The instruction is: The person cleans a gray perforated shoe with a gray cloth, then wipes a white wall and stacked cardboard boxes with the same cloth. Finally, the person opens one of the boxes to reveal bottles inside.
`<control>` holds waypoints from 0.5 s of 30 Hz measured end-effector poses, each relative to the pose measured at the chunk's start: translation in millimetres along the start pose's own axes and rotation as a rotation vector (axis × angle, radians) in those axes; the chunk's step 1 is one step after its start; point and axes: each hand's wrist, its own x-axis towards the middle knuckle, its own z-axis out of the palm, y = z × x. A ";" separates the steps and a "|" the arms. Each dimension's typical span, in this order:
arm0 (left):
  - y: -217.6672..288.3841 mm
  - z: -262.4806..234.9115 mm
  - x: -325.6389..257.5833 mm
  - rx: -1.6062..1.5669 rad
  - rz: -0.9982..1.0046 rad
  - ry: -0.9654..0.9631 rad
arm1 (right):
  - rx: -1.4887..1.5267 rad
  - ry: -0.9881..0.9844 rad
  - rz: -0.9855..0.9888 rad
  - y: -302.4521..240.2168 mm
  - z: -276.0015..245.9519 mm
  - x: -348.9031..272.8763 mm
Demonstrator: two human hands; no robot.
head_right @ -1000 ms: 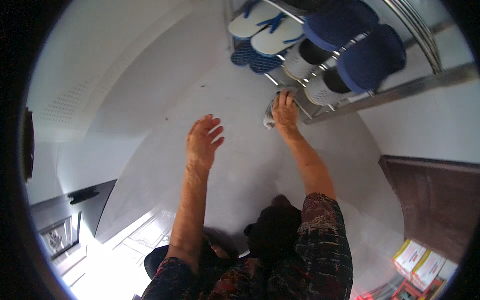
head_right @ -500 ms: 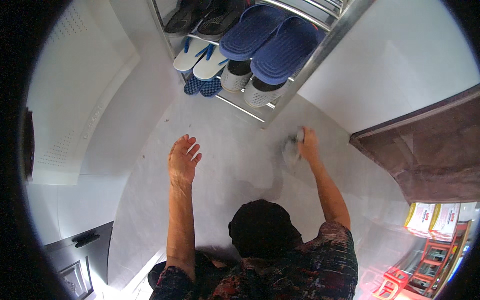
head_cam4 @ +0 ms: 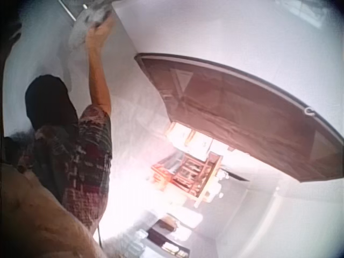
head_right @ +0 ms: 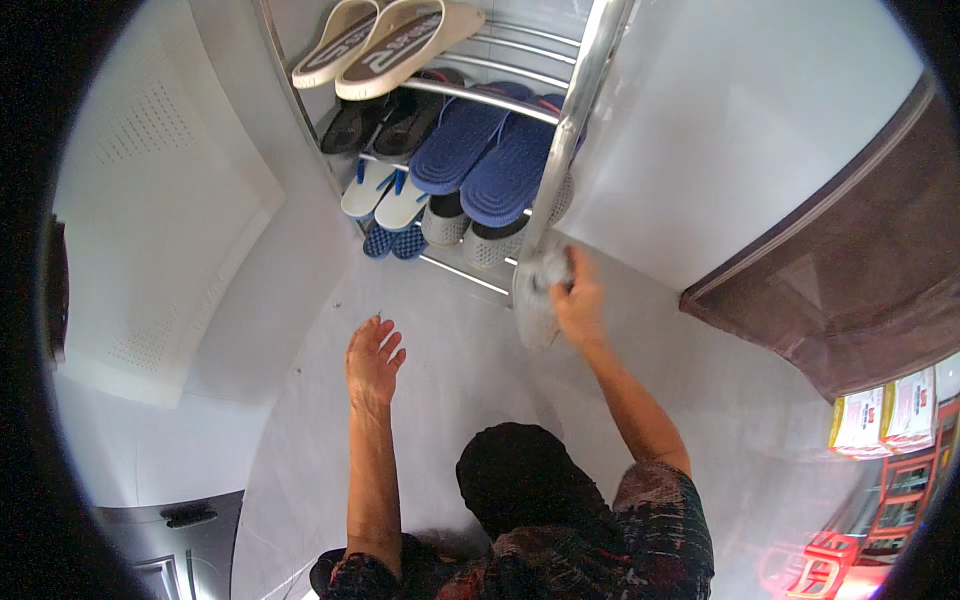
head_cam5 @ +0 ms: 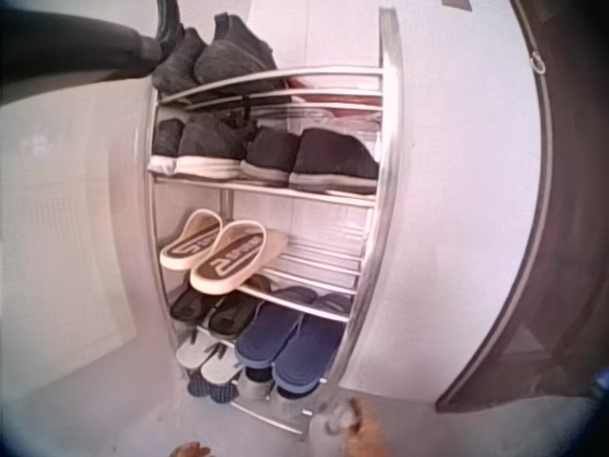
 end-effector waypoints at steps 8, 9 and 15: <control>3.7 16.9 -14.7 -0.026 0.012 -0.081 | -0.132 0.453 -0.657 -158.0 -39.6 108.4; 4.7 15.4 -15.1 -0.027 0.012 -0.079 | -0.254 0.441 -0.677 -152.2 -29.1 111.7; 7.7 10.6 -14.7 -0.028 0.032 -0.061 | 0.045 0.208 -0.351 -46.3 27.3 55.2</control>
